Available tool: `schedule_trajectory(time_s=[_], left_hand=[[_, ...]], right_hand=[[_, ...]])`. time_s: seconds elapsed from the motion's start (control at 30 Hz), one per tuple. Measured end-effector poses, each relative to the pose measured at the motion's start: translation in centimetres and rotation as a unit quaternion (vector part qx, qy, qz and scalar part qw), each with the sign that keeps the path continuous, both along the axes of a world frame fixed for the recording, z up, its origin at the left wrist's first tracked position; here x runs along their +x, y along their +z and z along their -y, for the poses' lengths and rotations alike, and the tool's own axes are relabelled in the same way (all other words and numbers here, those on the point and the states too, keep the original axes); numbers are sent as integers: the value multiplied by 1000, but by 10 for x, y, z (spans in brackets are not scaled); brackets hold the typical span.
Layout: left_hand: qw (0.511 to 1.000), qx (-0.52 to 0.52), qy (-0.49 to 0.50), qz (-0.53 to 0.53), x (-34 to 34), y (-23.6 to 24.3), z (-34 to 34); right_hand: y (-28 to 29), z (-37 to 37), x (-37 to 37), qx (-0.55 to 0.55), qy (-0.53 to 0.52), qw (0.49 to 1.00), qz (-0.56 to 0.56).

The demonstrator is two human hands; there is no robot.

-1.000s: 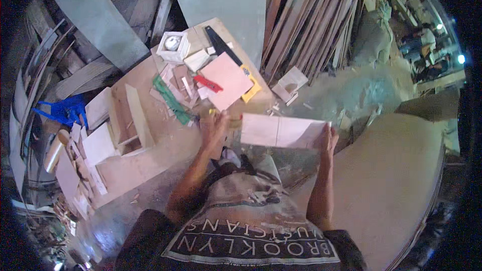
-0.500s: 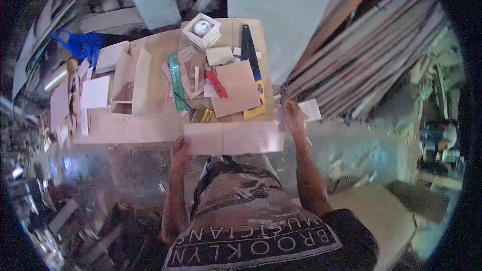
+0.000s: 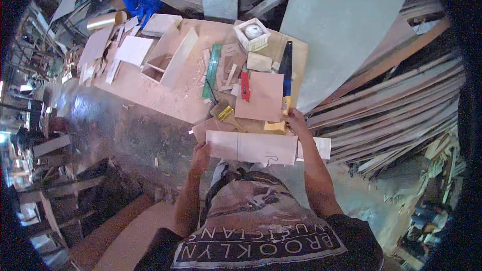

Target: Marking, measuring, and cutting small pieces of plywood using a ruler, pencil, and hand saw.

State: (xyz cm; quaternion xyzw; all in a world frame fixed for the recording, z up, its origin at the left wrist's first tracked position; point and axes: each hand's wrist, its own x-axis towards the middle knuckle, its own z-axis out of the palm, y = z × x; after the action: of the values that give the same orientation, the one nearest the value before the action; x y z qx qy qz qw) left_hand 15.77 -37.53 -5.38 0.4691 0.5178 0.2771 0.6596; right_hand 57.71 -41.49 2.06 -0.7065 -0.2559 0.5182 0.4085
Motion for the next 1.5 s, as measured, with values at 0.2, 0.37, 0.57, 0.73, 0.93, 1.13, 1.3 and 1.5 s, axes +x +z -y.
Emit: schedule_trajectory(time_s=[0.2,0.37,0.57,0.73,0.93,1.13,1.3,1.5], left_hand=[[997,79,-2,-14,31,47,-34],[977,-119,48,171,19,30,-70],[985,-116,78,100,3,7,-99],[997,-37,-48,49,4,30,-107],[983,72,-120,123,-9,-21,-109],[978,53,-173,103,-7,-24,-100],[911,-291,-53,286,9,-32,-73],[977,-73,-133,151,108,4,9]], right_hand=[[16,-25,8,9,41,995,89],[14,-53,4,33,60,981,180],[65,-74,-30,25,62,961,270],[59,-66,-11,57,62,880,467],[56,-41,31,170,102,752,629],[122,24,1,142,-16,832,537],[108,107,2,152,-155,904,369],[113,216,-20,131,-276,918,254]])
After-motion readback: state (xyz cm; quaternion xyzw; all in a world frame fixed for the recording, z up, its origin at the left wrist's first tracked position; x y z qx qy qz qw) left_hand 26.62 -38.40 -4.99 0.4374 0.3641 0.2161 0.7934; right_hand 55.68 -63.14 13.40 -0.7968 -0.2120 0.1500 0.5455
